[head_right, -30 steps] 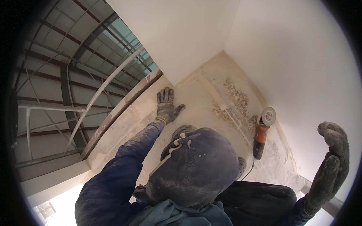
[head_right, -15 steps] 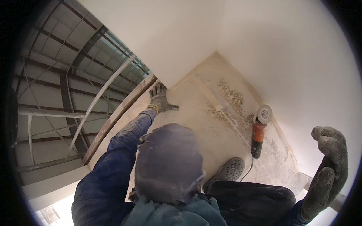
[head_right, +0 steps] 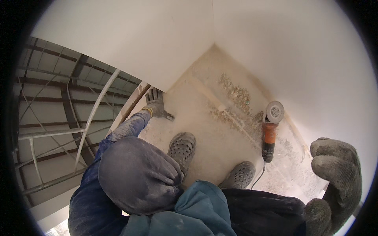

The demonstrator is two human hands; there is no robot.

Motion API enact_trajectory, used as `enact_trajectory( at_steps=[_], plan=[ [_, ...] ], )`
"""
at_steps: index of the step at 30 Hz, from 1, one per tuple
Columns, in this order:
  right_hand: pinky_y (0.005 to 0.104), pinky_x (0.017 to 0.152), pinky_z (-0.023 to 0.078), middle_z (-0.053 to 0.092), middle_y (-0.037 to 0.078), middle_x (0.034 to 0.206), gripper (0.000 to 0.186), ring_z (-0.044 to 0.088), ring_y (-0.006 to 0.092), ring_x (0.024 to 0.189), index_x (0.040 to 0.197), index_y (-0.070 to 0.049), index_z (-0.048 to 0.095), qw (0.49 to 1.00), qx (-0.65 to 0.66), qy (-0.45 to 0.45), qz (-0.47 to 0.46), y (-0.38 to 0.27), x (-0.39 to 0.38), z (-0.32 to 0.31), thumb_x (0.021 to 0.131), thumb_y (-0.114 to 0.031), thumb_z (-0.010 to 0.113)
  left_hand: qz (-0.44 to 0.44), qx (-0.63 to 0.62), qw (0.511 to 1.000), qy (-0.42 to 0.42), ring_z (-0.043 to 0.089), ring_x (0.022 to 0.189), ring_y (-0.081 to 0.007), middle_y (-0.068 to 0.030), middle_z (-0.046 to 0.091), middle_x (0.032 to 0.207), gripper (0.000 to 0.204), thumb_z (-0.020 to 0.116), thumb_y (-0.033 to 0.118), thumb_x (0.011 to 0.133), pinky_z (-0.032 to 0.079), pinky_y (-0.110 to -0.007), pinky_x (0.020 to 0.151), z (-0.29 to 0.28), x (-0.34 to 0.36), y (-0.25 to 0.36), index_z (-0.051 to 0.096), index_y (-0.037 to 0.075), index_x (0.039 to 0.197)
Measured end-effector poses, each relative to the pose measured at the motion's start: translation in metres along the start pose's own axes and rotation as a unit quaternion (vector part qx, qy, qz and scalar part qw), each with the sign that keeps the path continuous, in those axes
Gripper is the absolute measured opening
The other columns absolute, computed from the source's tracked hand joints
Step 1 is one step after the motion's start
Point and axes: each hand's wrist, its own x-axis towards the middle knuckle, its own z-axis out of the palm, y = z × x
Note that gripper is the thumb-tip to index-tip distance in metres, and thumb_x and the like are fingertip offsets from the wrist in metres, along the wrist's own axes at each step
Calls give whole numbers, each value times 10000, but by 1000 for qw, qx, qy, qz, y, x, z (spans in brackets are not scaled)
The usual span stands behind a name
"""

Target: The person uses an angle grinder to smooth the surface of a concrete stair landing. They hold the tool with both hands and move it across the floor, creating dust.

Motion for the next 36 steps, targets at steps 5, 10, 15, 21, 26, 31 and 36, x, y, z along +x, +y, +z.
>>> enact_trajectory(
  at_steps=[5, 10, 15, 21, 26, 31, 36],
  plan=[
    [465, 999, 502, 677, 214, 1131, 537, 643, 354, 1121, 1118, -11, 709, 994, 70, -53, 69, -4, 17, 19, 812, -442, 797, 6, -14, 1000, -8, -150, 1572, -542, -360, -123, 1695, 1791, 895, 828, 468, -23, -645, 1264, -1, 2, -2, -146, -56, 1627],
    [474, 1131, 448, 660, 187, 1380, 547, 603, 370, 1312, 1328, -27, 662, 945, -16, -310, 100, 2, 31, 16, 840, -229, 804, 26, 9, 999, 23, -149, 1580, -524, -321, -110, 1716, 1763, 829, 896, 489, -32, -654, 1258, 8, 1, -5, -131, -30, 1643],
    [485, 1076, 477, 687, 196, 1261, 552, 640, 369, 1227, 1250, -30, 691, 954, -42, -274, 117, -13, 12, 39, 805, -325, 828, 80, -23, 991, 109, -102, 1578, -543, -355, -37, 1704, 1582, 781, 853, 649, -40, -636, 1263, 27, -11, -14, -45, -52, 1650],
    [499, 1075, 480, 702, 198, 1234, 564, 655, 362, 1227, 1236, -48, 705, 969, -69, -202, 123, -34, -9, 33, 823, -412, 828, 121, -24, 984, 125, 13, 1573, -557, -336, 44, 1711, 1153, 642, 632, 930, 7, -665, 1256, 55, -55, 21, 72, -68, 1648],
    [426, 974, 561, 734, 157, 1185, 541, 700, 315, 1112, 1247, -43, 703, 974, -110, -165, 113, -3, -20, 32, 824, -346, 855, 186, -100, 960, 185, 117, 1582, -498, -248, 151, 1730, 858, 625, 457, 964, 30, -656, 1272, 80, -67, 62, 283, 76, 1653],
    [395, 960, 566, 742, 163, 1178, 433, 706, 263, 1078, 1270, -28, 699, 927, -162, -177, 288, 36, -29, 18, 979, -348, 729, 210, -179, 938, 208, 83, 1599, -481, -226, 139, 1744, 806, 620, 410, 961, 19, -605, 1292, 89, -65, 55, 318, 119, 1650],
    [373, 969, 552, 745, 154, 1172, 406, 705, 248, 1076, 1244, -18, 703, 929, -195, -82, 304, 28, -59, -13, 1022, -354, 663, 225, -145, 939, 215, 125, 1587, -492, -255, 175, 1728, 775, 526, 513, 1020, 42, -604, 1285, 83, -70, 50, 303, 130, 1655]
  ],
)
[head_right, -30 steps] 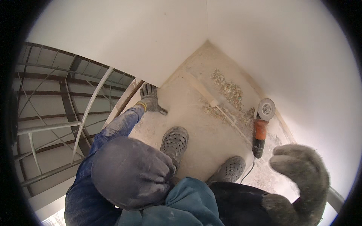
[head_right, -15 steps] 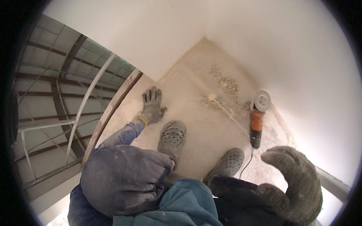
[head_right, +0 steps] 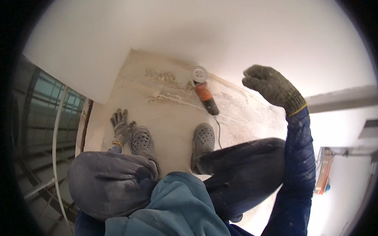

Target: The person uses an angle grinder to smooth the surface of a concrete stair landing. They hold the tool with both hands and move it across the floor, creating dust.

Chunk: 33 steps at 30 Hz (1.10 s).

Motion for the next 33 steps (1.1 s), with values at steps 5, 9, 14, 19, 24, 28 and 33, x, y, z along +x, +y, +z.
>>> enact_trajectory(
  at_steps=[5, 9, 14, 19, 24, 28, 33],
  plan=[
    [365, 970, 551, 750, 126, 1158, 416, 692, 222, 1104, 1256, -12, 702, 984, 152, 87, -30, -16, -49, 6, 1015, -350, 697, 19, -4, 999, -50, 108, 1600, -465, -247, 156, 1735, 810, 564, 469, 1014, 66, -573, 1297, -11, -3, -1, 256, 104, 1668],
    [361, 970, 551, 752, 113, 1119, 386, 684, 201, 1095, 1247, -8, 705, 984, 178, 2, 26, -51, -69, 18, 999, -303, 714, 31, 10, 997, -68, 103, 1603, -456, -241, 150, 1738, 813, 578, 457, 1010, 71, -567, 1299, -18, -1, -12, 256, 106, 1668],
    [397, 981, 562, 761, 133, 1118, 359, 709, 234, 1059, 1169, -34, 731, 998, -11, -55, -29, -90, -53, -19, 995, -347, 698, 38, 28, 994, -96, 98, 1607, -444, -233, 142, 1741, 817, 596, 442, 1004, 77, -560, 1301, -19, 3, -25, 257, 109, 1669],
    [377, 1000, 556, 756, 119, 1143, 407, 713, 235, 1059, 1159, -23, 737, 969, -31, 68, -235, -80, 0, -20, 1021, -400, 669, 39, 51, 989, -130, 92, 1611, -433, -226, 135, 1745, 822, 614, 427, 999, 84, -553, 1303, -17, 6, -32, 258, 111, 1670],
    [374, 942, 556, 759, 122, 1031, 374, 705, 222, 991, 1116, -47, 760, 981, 126, -81, -128, 8, 105, 80, 997, -397, 702, 32, 61, 986, -154, 87, 1615, -422, -218, 128, 1749, 828, 631, 413, 993, 90, -546, 1305, -21, 8, -34, 258, 114, 1670],
    [393, 833, 574, 754, 161, 1006, 509, 726, 239, 934, 1132, 0, 747, 985, 20, -135, 101, 105, 175, 218, 929, -467, 746, 32, 78, 983, -166, 105, 1602, -470, -263, 139, 1733, 873, 635, 328, 996, 128, -522, 1308, -29, 5, -26, 166, 30, 1670],
    [450, 774, 585, 756, 187, 964, 628, 743, 342, 865, 1101, 5, 720, 932, 265, -53, 240, 150, 179, 345, 782, -522, 841, 36, 53, 987, -150, 227, 1571, -470, -273, 186, 1718, 845, 668, 302, 983, 211, -542, 1284, -39, 8, -27, 231, 27, 1653]
  ],
)
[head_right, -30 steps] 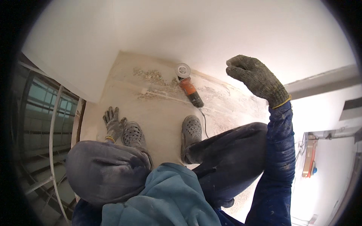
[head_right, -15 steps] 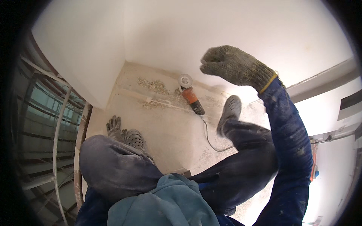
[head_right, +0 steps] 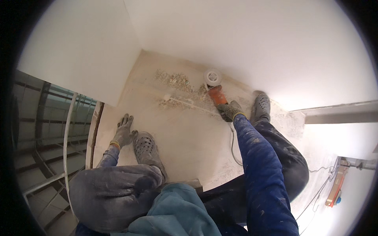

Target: The person uses an angle grinder to smooth the surface of a concrete stair landing. They hold the tool with both hands and move it across the floor, creating dust.

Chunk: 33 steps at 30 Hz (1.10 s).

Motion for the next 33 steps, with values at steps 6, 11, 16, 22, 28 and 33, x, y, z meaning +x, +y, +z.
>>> enact_trajectory(
  at_steps=[6, 11, 16, 22, 28, 33],
  plan=[
    [407, 771, 571, 754, 154, 923, 529, 737, 293, 829, 1095, 4, 692, 972, -67, 156, -162, -11, -6, 32, 757, -373, 846, 56, -205, 967, 139, 457, 1446, -469, -279, 449, 1579, 681, 695, 336, 984, 400, -520, 1195, 5, -16, 38, 461, -15, 1519],
    [391, 739, 556, 749, 128, 910, 461, 718, 247, 806, 1055, 4, 698, 985, 27, 87, -143, -25, -28, 41, 772, -341, 815, 73, -778, 609, -137, 608, 1283, -299, -149, 566, 1481, 622, 695, 218, 1000, 519, -444, 1106, 30, 2, 111, 452, 34, 1543],
    [314, 483, 500, 670, 29, 774, 298, 620, 141, 570, 1007, -39, 660, 919, 388, -51, -48, -72, -89, 92, 838, -209, 836, 57, -834, 473, -280, 622, 1253, -266, -135, 583, 1445, 721, 710, 40, 961, 547, -415, 1065, 48, 10, 170, 372, 60, 1597],
    [325, 617, 560, 707, 60, 888, 410, 679, 170, 706, 1070, -24, 677, 909, 413, -49, -4, -142, -166, 163, 805, -267, 875, 126, -762, 597, -217, 664, 1149, -182, -113, 645, 1338, 689, 775, 62, 917, 595, -368, 964, 37, -1, 165, 437, 12, 1515],
    [374, 769, 603, 732, 115, 1021, 596, 727, 197, 880, 1198, 9, 650, 980, 160, -92, -77, -138, -196, 179, 795, -357, 891, 151, -752, 601, -224, 735, 958, -190, -126, 720, 1121, 515, 799, 128, 919, 631, -338, 818, 54, -26, 137, 550, -13, 1347],
    [446, 914, 594, 706, 160, 1160, 633, 722, 273, 1013, 1331, 3, 589, 905, 346, -235, -74, -136, -174, 171, 871, -360, 830, 193, -791, 515, -270, 740, 922, -229, -122, 721, 1041, 472, 798, 162, 916, 635, -382, 803, 56, -24, 131, 583, -5, 1302]
  ],
)
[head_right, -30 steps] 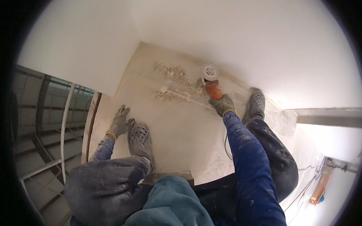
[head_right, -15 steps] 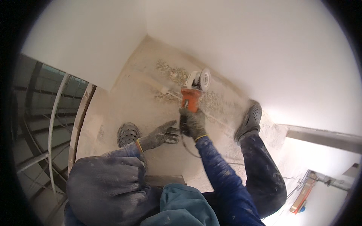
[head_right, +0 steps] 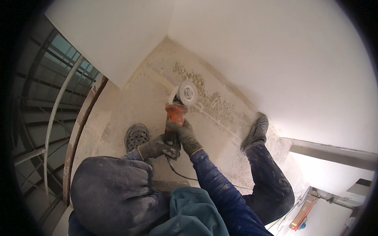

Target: The person uses an angle grinder to smooth the surface of a concrete stair landing. They hold the tool with both hands and move it across the floor, creating dust.

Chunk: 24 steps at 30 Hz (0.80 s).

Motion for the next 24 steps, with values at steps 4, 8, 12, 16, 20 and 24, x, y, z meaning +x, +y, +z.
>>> enact_trajectory(
  at_steps=[4, 8, 12, 16, 20, 24],
  plan=[
    [519, 1007, 576, 647, 201, 1285, 598, 686, 315, 1111, 1414, -24, 533, 901, 388, -180, 73, 3, 0, -35, 940, -305, 764, -49, -123, 987, -94, 735, 916, -255, -116, 712, 1033, 480, 804, 179, 899, 629, -405, 792, 12, -3, 2, 584, -2, 1286],
    [439, 886, 607, 681, 147, 1192, 543, 706, 276, 1024, 1349, -22, 552, 962, 272, -39, 5, 15, 3, -25, 924, -260, 793, -82, -165, 975, -122, 724, 990, -268, -116, 707, 1082, 567, 842, 183, 848, 619, -428, 831, 13, 8, 0, 569, 6, 1312],
    [344, 788, 590, 692, 92, 1121, 539, 694, 201, 943, 1283, -12, 564, 968, 52, 187, -162, 4, 2, -1, 878, -221, 851, 14, 246, 962, 120, 733, 957, -232, -109, 712, 1071, 549, 855, 133, 821, 622, -383, 799, 11, 29, -10, 588, 9, 1283],
    [337, 815, 577, 688, 77, 1129, 522, 671, 172, 973, 1281, -29, 588, 982, 41, 158, -91, -8, -8, 4, 869, -201, 858, 45, 136, 985, 96, 747, 869, -200, -105, 717, 1019, 493, 845, 84, 826, 628, -334, 736, 10, 33, -13, 601, 10, 1249],
    [381, 874, 602, 685, 109, 1144, 455, 701, 239, 1001, 1321, -14, 583, 974, 208, 15, -83, -6, 0, -5, 936, -187, 752, -6, -36, 999, 17, 757, 857, -207, -101, 717, 1011, 449, 831, 69, 840, 640, -343, 747, 5, 12, -4, 613, 10, 1228],
    [367, 873, 596, 688, 109, 1148, 418, 696, 231, 1010, 1299, -17, 609, 980, 130, 72, -134, 9, 6, -8, 959, -220, 744, -33, -39, 999, -2, 745, 915, -214, -104, 721, 1048, 429, 814, 126, 887, 636, -385, 802, 9, 5, 0, 603, 8, 1241]
  ],
)
